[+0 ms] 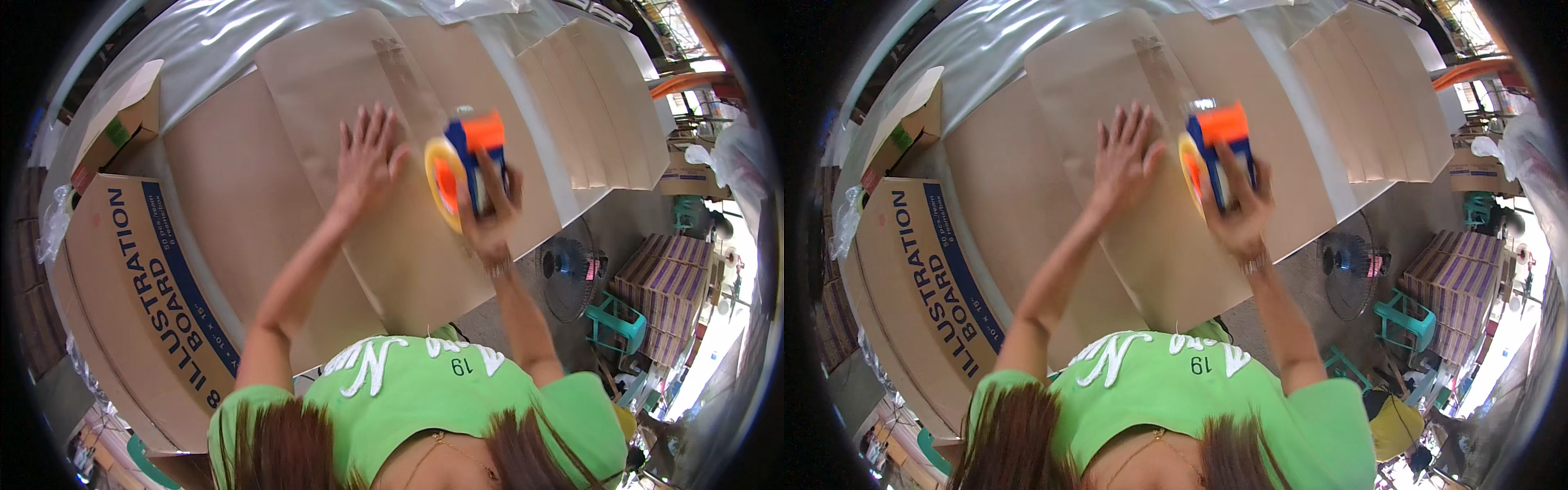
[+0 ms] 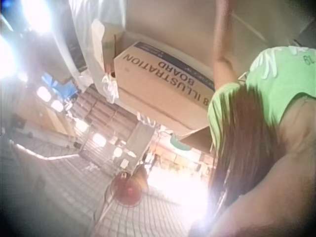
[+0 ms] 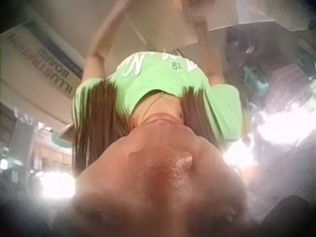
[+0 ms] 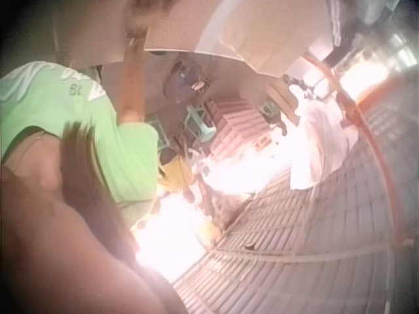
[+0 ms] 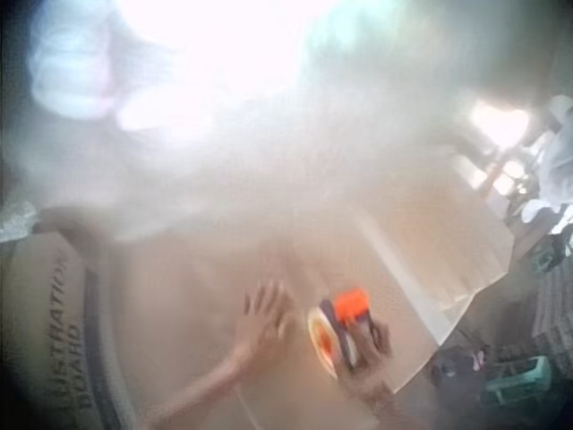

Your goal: The person wraps a stack of illustration boards in brown paper, applies tape using a dispenser to seal the wrap, and places the package into a cardboard box.

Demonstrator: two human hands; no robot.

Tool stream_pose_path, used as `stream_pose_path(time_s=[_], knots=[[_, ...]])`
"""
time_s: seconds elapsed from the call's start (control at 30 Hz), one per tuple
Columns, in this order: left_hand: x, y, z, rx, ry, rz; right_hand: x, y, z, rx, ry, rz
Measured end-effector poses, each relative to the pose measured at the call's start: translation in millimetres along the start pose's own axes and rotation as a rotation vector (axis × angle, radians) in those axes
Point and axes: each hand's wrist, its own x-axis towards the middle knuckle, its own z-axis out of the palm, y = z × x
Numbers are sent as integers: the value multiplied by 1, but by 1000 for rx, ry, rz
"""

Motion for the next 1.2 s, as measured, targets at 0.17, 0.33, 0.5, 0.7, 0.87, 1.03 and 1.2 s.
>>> stream_pose_path(time_s=[0.17, 0.33, 0.5, 0.7, 0.87, 1.03, 1.2], knots=[[-72, 53, -17, -48, -12, -145, 112, 40, 117, 92, 14, 105], [-74, 56, -24, -34, -46, -193, 178, 74, 212, -45, -39, 188], [-75, 57, -26, -41, -32, -216, 182, 81, 240, -152, -112, 158], [-69, 58, -27, -114, -15, -192, 179, 97, 239, -140, 20, 140], [-71, 56, -34, -114, 5, -217, 158, 56, 175, 108, 157, 46], [-76, 55, -29, -111, 40, -202, 59, 44, 72, 112, 72, 0], [-76, 53, -22, -100, 88, -188, -58, -12, -64, 64, -79, 79]])
